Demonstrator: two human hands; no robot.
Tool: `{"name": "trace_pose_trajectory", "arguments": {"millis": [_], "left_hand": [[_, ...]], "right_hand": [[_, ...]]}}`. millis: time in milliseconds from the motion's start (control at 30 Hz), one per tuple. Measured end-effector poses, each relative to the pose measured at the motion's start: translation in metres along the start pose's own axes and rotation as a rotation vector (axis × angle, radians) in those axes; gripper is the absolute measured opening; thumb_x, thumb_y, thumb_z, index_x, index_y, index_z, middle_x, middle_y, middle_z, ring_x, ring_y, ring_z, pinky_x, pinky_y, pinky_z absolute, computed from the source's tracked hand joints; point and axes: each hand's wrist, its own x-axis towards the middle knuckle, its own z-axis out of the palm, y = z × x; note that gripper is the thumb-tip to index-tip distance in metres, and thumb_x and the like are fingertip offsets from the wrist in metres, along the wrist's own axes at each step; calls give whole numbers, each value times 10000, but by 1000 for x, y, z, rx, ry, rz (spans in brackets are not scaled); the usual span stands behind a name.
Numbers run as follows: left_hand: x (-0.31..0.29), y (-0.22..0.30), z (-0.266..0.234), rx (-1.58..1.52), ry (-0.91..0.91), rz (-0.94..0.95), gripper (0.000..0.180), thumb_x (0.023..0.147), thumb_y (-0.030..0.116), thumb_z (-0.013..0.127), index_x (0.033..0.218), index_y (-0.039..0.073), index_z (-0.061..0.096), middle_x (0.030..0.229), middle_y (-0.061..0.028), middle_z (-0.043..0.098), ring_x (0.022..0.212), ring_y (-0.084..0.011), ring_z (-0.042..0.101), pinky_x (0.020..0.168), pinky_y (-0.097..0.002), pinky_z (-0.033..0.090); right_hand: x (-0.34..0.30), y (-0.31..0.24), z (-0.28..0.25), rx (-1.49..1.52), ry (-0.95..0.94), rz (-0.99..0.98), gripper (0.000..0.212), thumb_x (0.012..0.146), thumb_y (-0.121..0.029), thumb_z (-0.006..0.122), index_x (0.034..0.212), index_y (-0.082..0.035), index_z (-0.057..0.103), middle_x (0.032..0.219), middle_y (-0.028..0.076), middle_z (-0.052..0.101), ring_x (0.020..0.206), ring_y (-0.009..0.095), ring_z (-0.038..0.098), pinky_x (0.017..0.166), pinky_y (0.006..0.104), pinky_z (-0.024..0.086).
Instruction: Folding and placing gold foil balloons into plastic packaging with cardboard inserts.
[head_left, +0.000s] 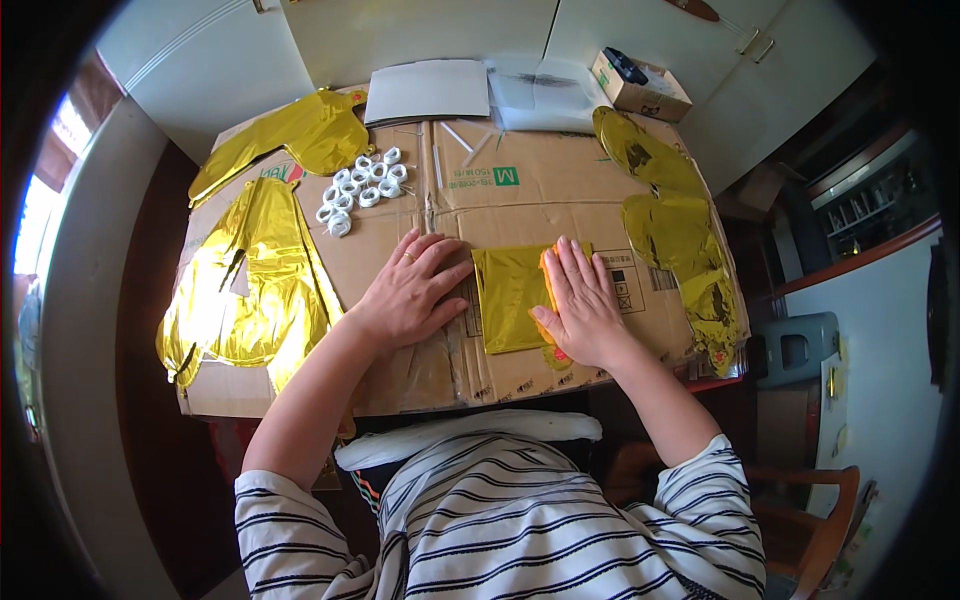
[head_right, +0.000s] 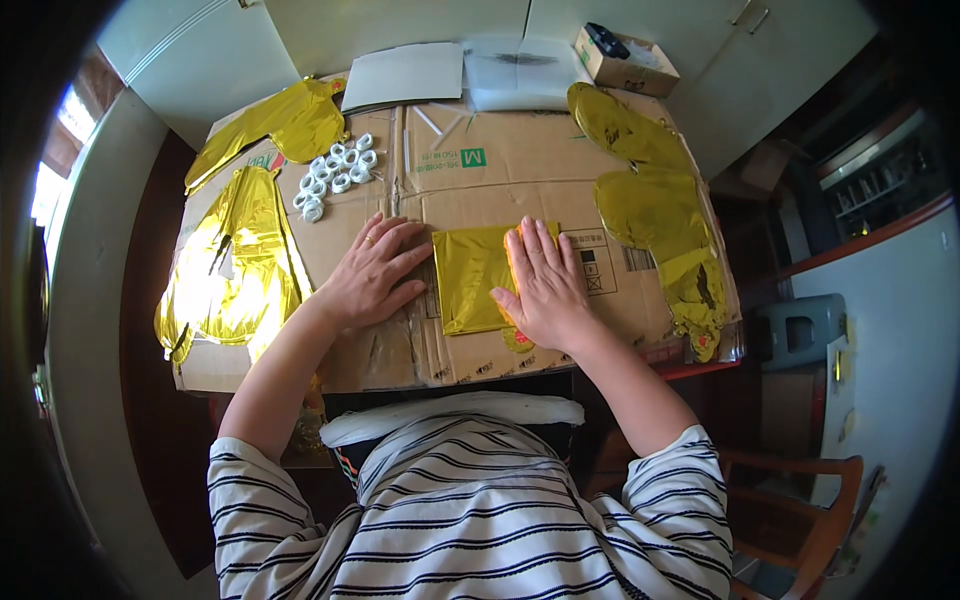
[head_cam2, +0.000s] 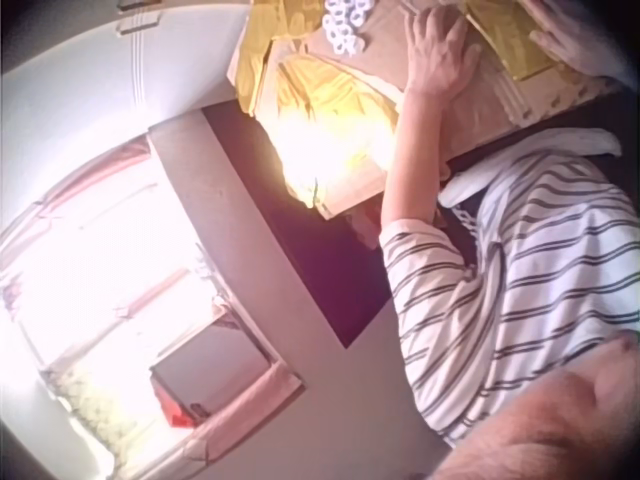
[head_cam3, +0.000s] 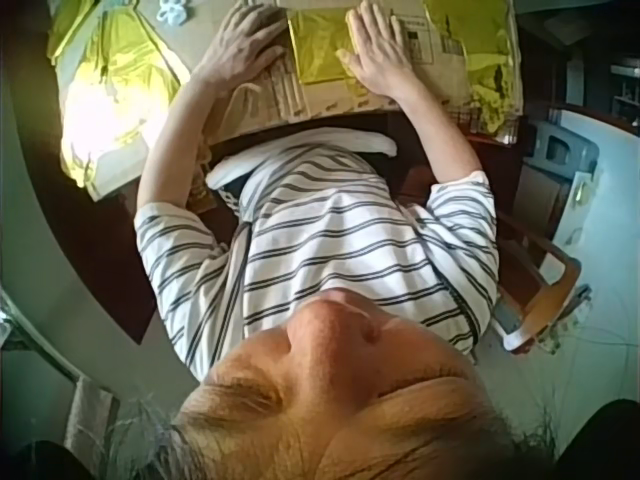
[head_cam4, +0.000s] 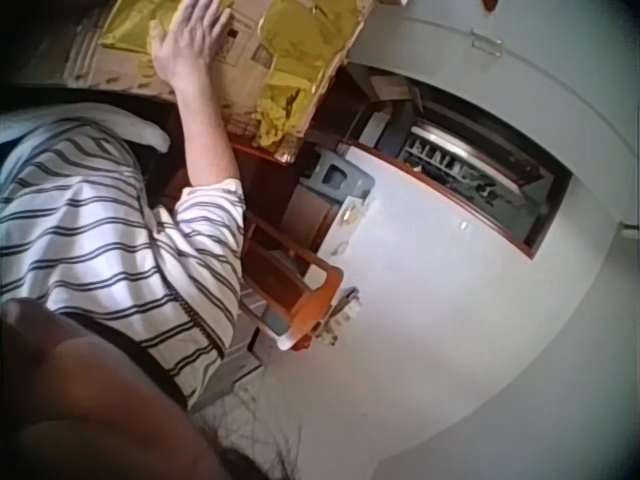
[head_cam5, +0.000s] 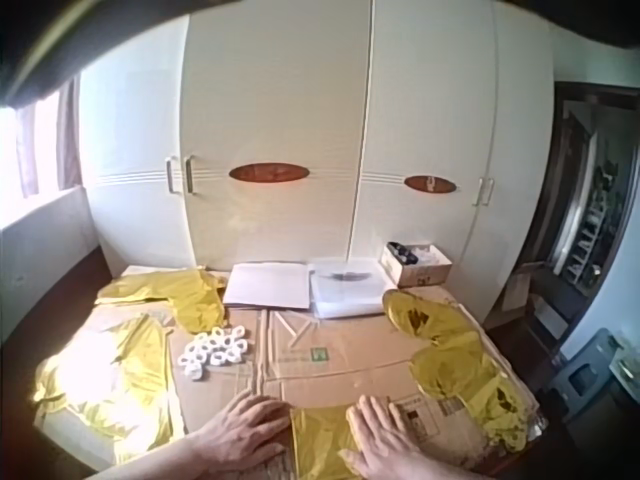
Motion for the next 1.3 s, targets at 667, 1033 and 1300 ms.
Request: {"name": "trace_pose_trajectory", "arguments": {"millis": [667, 1033, 1300], "left_hand": [[56, -26, 10, -203, -85, -298, 188, 813, 123, 689, 988, 73, 738, 945, -114, 641, 942, -291, 632, 905, -390, 494], [66, -20, -6, -689, -259, -594, 253, 841, 98, 689, 1060, -20, 729, 849, -88, 741, 754, -126, 680, 704, -285, 543], [72, -18, -8, -547, -299, -670, 233, 821, 162, 718, 976, -10, 747, 815, -108, 732, 723, -158, 669, 694, -318, 534]], "right_hand": [[0, 0, 1, -1, 42, -20, 802, 994, -458, 513, 1556, 31, 216, 1623, 270, 178, 1515, 398, 175, 1214, 557, 104], [0, -1, 0, 0, 42, -10, 800, 995, -467, 504, 1553, 34, 225, 1627, 268, 169, 1519, 389, 165, 1214, 553, 105], [0, -3, -3, 8, 22, 2, 792, 1006, -478, 475, 1553, 37, 224, 1630, 263, 162, 1523, 379, 155, 1217, 544, 93]]}}
